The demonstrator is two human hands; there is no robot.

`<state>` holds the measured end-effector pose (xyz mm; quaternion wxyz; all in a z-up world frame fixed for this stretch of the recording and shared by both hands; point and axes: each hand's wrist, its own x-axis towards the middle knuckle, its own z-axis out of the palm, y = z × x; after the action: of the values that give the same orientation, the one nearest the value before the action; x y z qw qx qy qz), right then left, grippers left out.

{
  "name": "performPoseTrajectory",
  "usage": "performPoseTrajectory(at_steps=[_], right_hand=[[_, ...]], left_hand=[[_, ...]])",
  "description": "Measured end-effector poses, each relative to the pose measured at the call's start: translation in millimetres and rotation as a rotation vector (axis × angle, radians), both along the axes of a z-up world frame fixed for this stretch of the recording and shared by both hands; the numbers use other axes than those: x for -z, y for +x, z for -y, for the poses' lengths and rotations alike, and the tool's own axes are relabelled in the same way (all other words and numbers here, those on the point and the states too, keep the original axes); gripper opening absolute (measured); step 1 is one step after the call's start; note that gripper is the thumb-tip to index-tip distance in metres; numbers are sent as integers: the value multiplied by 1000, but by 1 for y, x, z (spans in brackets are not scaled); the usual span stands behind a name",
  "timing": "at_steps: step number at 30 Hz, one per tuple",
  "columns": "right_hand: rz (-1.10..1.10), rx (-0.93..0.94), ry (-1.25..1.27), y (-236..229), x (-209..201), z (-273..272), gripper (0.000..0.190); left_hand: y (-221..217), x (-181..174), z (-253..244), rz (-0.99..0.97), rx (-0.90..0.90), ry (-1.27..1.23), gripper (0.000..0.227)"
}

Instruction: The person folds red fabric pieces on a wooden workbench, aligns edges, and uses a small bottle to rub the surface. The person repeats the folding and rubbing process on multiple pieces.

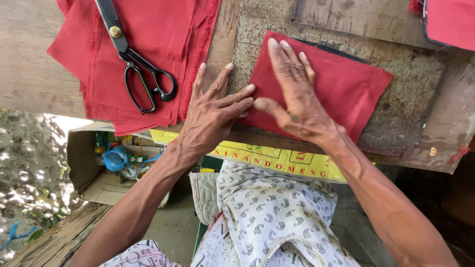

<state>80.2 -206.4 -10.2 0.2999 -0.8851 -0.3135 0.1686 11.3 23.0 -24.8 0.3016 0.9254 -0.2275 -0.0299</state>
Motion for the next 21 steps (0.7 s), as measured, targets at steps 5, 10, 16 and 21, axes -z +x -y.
performPoseTrajectory(at_steps=[5,10,16,21], right_hand=[[144,-44,-145,-6,4,4,122],[114,-76,-156,-4,-6,-1,132],[136,-88,-162,-5,-10,-4,131],[110,-61,6,-3,-5,6,115]], left_hand=[[1,0,0,15,4,28,49],[5,0,-6,50,31,4,56],[14,-10,17,13,-61,116,72],[34,3,69,0,-67,-526,63]])
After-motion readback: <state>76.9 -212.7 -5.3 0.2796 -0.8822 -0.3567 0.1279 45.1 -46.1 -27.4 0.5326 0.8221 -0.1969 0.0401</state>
